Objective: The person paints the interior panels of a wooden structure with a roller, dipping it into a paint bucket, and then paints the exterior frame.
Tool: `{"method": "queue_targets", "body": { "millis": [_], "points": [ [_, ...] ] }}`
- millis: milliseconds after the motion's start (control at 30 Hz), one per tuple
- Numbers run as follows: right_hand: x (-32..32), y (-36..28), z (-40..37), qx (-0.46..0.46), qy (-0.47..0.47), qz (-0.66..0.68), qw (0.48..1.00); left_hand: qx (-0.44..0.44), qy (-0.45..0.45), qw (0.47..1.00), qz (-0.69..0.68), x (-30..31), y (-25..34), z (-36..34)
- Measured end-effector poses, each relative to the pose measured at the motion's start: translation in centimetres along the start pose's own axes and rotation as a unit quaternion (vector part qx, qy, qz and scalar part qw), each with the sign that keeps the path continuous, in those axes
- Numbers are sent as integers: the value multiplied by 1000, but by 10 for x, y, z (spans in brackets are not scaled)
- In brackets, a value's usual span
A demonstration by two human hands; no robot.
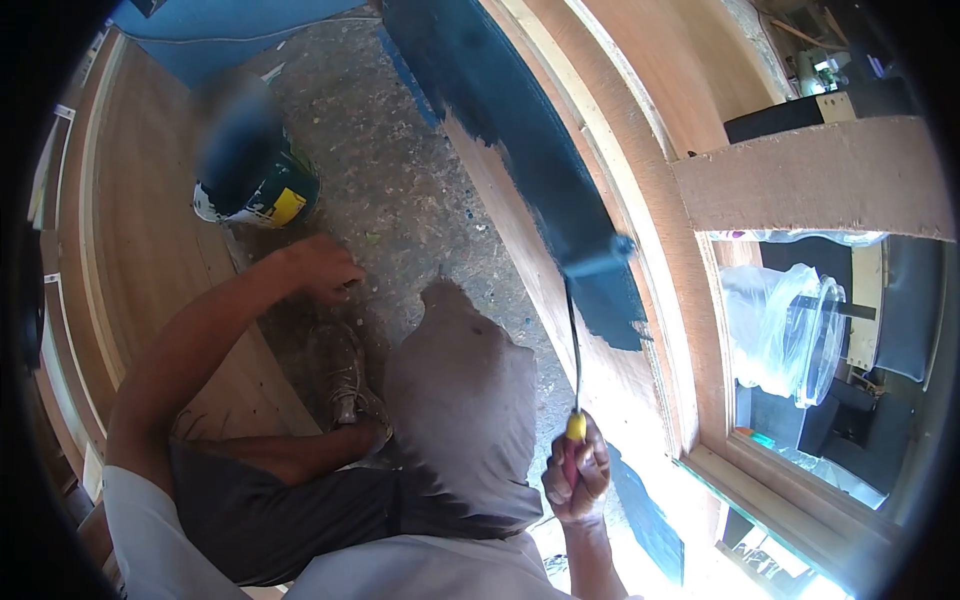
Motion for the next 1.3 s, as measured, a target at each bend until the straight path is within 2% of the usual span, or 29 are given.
{"method": "queue_targets", "body": {
  "millis": [100, 233, 333, 367, 433, 500, 567, 633, 767, 800, 833, 933, 1033, 1133, 1233, 1267, 1300],
  "points": [
    [-22, 0, 10, -11, -7, 17, 1000, 8, -1, 1000, 17, -2, 1, -1],
    [14, 1, -12, 20, 9, -1, 1000, 9, -17, 1000, -9, -5, -1, -1],
    [33, -7, -23, 7, 69, -149, 986, -9, 6, 1000, 2, -12, -6, -1],
    [36, -8, -18, 3, 68, -151, 986, -8, 2, 1000, 1, -13, -9, 1],
    [28, -11, 1, -1, 32, -296, 955, -10, -3, 1000, 4, -9, -5, 3],
    [14, -4, 21, 19, 80, -399, 913, 10, -30, 999, 19, -1, -2, 3],
    [0, 2, 43, 92, 8, -423, 901, 8, -22, 1000, 20, 3, 0, 1],
    [15, 14, 63, 69, -58, -499, 862, 2, -14, 1000, 21, 1, 2, -1],
    [-1, 6, 51, 73, -3, -558, 827, 6, -26, 999, 20, -6, -2, 0],
    [3, 2, 40, 81, -9, -593, 801, 10, -39, 999, 12, -8, -3, 0],
    [15, 5, 26, 101, 12, -566, 818, 8, -40, 999, 9, -9, -3, -1],
    [32, 4, -20, 57, 89, -511, 853, 9, -32, 999, 8, -9, -5, -2],
    [36, 8, -29, 58, 148, -510, 846, 11, -16, 1000, 18, -10, -7, -4],
    [0, 12, 7, 165, 122, -593, 779, 10, -12, 1000, 21, -4, -5, -4],
    [-11, 15, 48, 261, 50, -597, 757, 15, -12, 1000, 20, 1, -1, -9],
    [-16, 13, 44, 263, 53, -596, 757, 17, -13, 1000, 14, 2, 0, -11],
    [-22, 10, 40, 207, 88, -576, 786, 19, -13, 1000, 8, 4, -1, -11]
  ]
}}
Point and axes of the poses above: each hand's wrist, its own z-axis towards the middle knuckle, its own x-axis out of the back of the hand, y = z × x, the point moved 5 cm from there along z, towards the middle knuckle
